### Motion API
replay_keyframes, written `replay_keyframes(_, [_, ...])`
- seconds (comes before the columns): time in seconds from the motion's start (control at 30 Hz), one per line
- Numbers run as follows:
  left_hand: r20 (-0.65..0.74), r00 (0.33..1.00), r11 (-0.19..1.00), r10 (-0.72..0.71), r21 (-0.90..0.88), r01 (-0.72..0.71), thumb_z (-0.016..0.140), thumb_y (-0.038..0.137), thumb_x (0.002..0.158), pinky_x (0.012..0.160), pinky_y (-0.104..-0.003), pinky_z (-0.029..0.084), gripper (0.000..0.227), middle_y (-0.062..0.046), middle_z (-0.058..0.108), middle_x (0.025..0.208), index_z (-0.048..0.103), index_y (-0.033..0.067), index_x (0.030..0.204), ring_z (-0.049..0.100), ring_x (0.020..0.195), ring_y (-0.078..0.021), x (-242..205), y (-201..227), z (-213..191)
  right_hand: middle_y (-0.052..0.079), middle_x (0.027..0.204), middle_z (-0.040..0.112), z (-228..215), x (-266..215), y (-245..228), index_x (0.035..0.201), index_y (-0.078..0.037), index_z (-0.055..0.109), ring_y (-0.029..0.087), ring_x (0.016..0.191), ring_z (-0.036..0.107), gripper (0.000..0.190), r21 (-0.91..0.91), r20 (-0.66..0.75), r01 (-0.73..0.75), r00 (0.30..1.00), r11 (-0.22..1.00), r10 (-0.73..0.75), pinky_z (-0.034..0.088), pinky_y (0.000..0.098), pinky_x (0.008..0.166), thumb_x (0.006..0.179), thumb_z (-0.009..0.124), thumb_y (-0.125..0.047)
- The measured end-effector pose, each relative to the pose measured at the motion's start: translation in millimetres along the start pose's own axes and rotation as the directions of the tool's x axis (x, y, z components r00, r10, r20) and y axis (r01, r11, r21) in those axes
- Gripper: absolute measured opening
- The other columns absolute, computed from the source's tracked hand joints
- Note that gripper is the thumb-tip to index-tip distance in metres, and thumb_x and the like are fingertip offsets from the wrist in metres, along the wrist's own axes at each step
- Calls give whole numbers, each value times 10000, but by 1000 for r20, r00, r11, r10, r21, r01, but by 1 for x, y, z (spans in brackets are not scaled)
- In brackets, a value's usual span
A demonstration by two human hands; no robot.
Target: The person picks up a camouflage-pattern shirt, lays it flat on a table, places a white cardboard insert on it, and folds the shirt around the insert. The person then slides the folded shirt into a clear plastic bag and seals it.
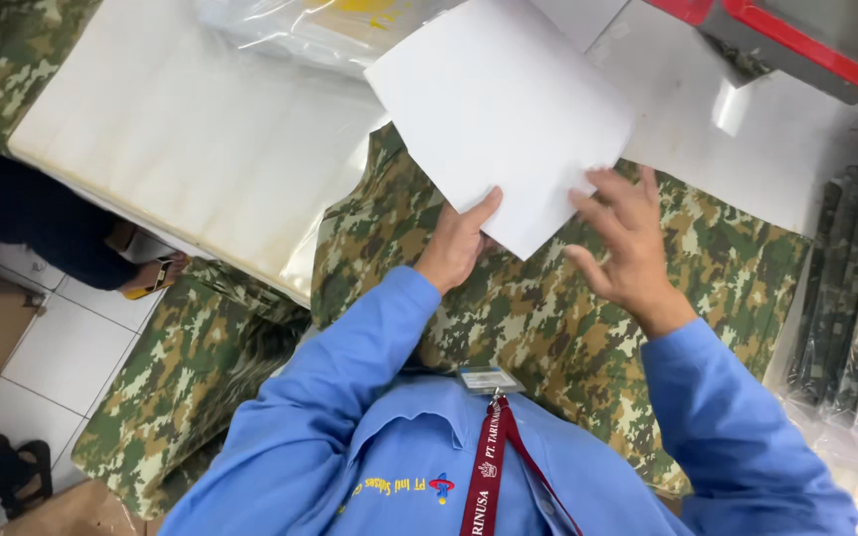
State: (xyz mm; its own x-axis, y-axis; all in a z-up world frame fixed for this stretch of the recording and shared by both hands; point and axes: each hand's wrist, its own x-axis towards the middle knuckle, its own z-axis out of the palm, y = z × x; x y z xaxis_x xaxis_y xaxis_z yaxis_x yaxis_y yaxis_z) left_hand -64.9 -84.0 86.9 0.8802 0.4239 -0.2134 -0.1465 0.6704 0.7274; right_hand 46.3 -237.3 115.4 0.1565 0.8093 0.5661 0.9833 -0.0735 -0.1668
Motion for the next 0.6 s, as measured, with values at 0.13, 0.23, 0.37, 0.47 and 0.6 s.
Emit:
replay_keyframes(0.13, [131,962,969,-242,80,233,617,242,680,841,-413,476,553,-111,529,1155,450,77,1181,515,1044,-281,-28,-2,-65,278,1299,274,-50,-29,-14,1259,43,358,389,1201,273,473,-36,8,-671,740,740,672,238,533,968,895,397,-258])
replay_keyframes(0.23, [207,864,888,-459,141,438,646,147,645,894,-377,445,554,-125,533,1163,478,44,1162,524,1042,-249,-48,4,-95,202,1326,289,-68,-69,-11,1331,-5,176,320,1156,375,551,249,286,-967,119,46,951,301,402,973,863,363,-230])
replay_keyframes(0.37, [149,792,795,-591,272,542,668,156,609,785,-375,488,497,-124,591,1056,540,38,1074,579,918,-250,-53,-4,-116,79,1025,585,-34,-189,22,1084,-42,528,207,875,574,312,704,543,-622,159,-344,824,469,309,771,817,503,-202])
replay_keyframes(0.47, [39,844,807,-536,317,498,705,172,614,695,-341,509,394,-130,623,915,595,31,966,617,783,-233,-50,-18,-122,57,875,590,-23,-168,-21,1057,-85,538,176,707,581,270,703,478,-629,75,-331,875,490,284,652,789,530,-118])
replay_keyframes(0.6, [-91,995,672,-37,735,93,626,345,788,679,-318,502,291,-76,632,827,640,114,964,616,797,-208,-31,-33,-144,21,642,587,-3,-149,-48,953,-125,549,78,470,549,248,748,347,-628,96,-214,933,453,156,470,743,586,0])
